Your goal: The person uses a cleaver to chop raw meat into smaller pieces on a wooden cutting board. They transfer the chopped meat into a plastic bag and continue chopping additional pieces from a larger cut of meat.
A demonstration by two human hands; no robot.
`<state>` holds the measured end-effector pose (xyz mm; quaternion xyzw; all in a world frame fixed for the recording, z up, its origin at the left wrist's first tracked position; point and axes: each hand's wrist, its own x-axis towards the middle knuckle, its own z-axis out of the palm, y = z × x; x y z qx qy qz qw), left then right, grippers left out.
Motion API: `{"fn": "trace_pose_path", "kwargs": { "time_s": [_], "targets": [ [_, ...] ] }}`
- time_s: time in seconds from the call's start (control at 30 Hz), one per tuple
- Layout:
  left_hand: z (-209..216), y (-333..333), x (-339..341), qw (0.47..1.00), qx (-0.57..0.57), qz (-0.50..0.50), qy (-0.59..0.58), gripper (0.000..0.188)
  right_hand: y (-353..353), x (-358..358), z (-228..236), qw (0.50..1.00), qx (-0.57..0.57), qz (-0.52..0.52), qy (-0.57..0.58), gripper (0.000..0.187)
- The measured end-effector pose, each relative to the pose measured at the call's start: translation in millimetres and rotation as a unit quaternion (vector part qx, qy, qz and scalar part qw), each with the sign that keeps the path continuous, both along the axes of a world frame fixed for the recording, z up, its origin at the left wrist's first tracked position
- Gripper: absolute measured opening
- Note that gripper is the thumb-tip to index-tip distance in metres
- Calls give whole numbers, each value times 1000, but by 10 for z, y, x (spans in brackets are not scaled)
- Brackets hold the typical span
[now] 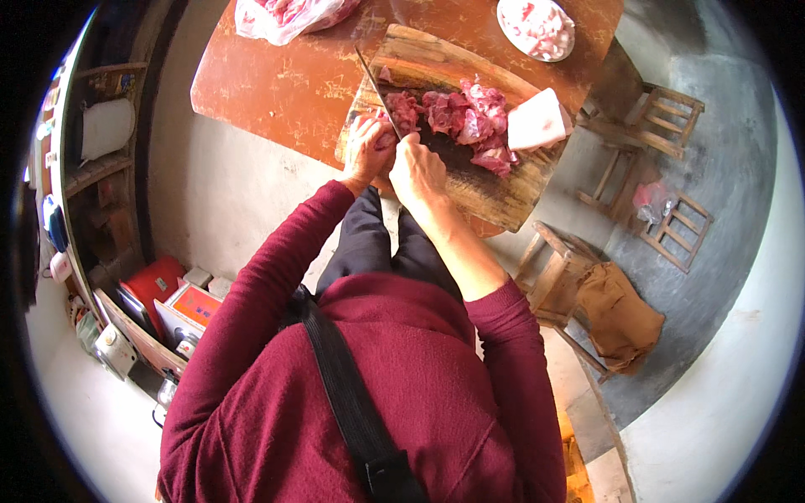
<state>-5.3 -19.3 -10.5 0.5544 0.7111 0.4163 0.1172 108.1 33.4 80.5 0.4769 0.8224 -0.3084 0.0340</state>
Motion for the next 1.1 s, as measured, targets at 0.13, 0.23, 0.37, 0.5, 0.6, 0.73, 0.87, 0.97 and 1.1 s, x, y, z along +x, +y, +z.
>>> {"fn": "trace_pose_path", "kwargs": {
  "time_s": [0.13, 0.23, 0.37, 0.5, 0.6, 0.73, 0.87, 0.97, 1.1],
  "targets": [
    [-33, -16, -46, 1000, 17, -2, -3, 29, 18, 329, 57, 998, -51, -20, -12, 21],
    [10, -28, -65, 1000, -9, 2, -24, 31, 45, 667, 101, 998, -36, -35, 47, 23],
    [-43, -74, -93, 992, 8, 20, -126, 42, -8, 679, 247, 999, 26, -40, 22, 21],
    [224, -190, -44, 993, 1, 62, -98, 66, -151, 764, 293, 996, 65, -33, 52, 21],
    [199, -242, -91, 997, -16, 46, -67, 70, -287, 821, 365, 999, 25, -4, 30, 22],
    [180, -223, -86, 992, -61, 33, -105, 48, -408, 877, 233, 998, -41, 8, -37, 23],
    [91, -220, -94, 998, -14, -49, -33, 36, -321, 685, 174, 996, -74, -4, -40, 24],
    [54, -218, -37, 996, -21, -71, -46, 27, -92, 233, 111, 999, -40, -4, -10, 19],
    [70, -302, 44, 995, 5, -91, -41, 20, 113, -17, 33, 1000, -17, 3, 26, 17]
  ]
}}
